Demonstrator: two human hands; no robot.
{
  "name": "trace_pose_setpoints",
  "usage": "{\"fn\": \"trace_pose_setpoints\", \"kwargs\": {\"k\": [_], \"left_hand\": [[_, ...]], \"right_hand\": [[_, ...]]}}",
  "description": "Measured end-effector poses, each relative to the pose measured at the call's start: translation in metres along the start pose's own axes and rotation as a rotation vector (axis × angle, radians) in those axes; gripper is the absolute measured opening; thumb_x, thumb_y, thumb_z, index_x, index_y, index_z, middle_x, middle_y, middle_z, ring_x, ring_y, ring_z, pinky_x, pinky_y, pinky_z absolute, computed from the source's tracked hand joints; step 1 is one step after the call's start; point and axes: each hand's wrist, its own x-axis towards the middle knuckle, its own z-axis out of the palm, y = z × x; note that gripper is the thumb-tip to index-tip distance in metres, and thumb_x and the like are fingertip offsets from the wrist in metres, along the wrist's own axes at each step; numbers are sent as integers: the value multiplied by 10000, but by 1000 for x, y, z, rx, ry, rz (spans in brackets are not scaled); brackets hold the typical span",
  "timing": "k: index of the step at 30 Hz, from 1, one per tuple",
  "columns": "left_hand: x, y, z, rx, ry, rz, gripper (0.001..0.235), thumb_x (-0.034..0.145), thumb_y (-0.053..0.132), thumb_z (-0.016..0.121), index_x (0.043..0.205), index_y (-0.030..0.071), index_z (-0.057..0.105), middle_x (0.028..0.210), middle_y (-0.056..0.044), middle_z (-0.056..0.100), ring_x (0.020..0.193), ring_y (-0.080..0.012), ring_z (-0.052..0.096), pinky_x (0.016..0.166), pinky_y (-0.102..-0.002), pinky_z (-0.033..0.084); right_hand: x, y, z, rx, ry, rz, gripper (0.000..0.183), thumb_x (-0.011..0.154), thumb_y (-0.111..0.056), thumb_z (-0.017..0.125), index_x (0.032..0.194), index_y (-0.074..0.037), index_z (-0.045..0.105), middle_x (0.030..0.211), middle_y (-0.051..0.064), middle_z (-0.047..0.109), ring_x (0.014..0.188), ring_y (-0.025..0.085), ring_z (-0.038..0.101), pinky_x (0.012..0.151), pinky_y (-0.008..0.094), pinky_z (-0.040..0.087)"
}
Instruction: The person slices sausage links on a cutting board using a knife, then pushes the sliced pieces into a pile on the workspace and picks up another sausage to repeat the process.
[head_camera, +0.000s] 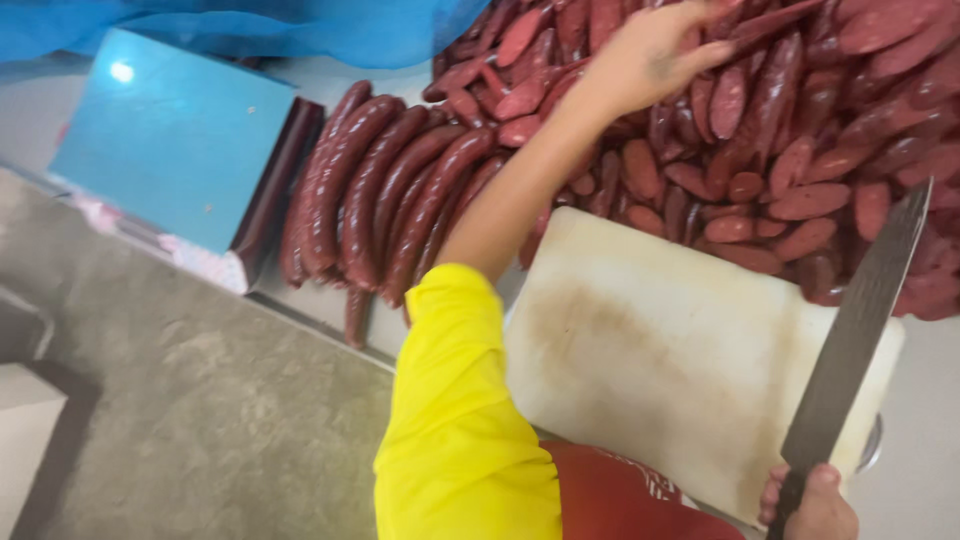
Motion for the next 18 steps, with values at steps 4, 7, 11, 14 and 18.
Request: {"fn": "trace_pose_setpoints", "kwargs": {"k": [4,7,11,14,18], "left_hand": [[-139,18,-110,281,2,-433,200,914,204,695,922,5,678,896,-235,703,926,-448,668,771,-519,523],[-235,48,-117,706,-121,-688,345,856,255,749,1003,-31,625,986,-325,662,908,-502,643,819,-571,503],[-266,70,-116,595,-181,-1010,754,682,264,842,1262,-74,498,1092,-337,638,1039,-486,639,873,-511,524],[-263,101,-133,432,-144,-1042,598,737,245,835,1185,-17,539,1100,-298,674,1077,-443,657,944,-464,520],[-251,173,-144,125,-83,-731,563,710,127,768,1224,42,555,1093,-221,738,1070,-386,729,915,-422,564]], "right_hand": [[7,54,-6,42,-66,-60,674,1218,-526,337,999,73,555,656,145,515,545,236,458,506,378,386],[4,44,3,-28,-85,-29,597,1171,-503,393,1059,57,566,717,157,550,547,241,495,497,376,404],[-11,-3,22,-37,-228,-73,579,1154,-443,412,1042,91,607,739,141,572,577,216,507,541,353,415],[-35,-20,17,-70,-317,-154,576,1151,-416,400,1025,97,629,756,133,580,595,208,506,561,348,419],[-52,-24,-9,-24,-392,-299,525,1112,-400,376,1014,46,637,764,89,608,643,160,556,588,301,460]]}}
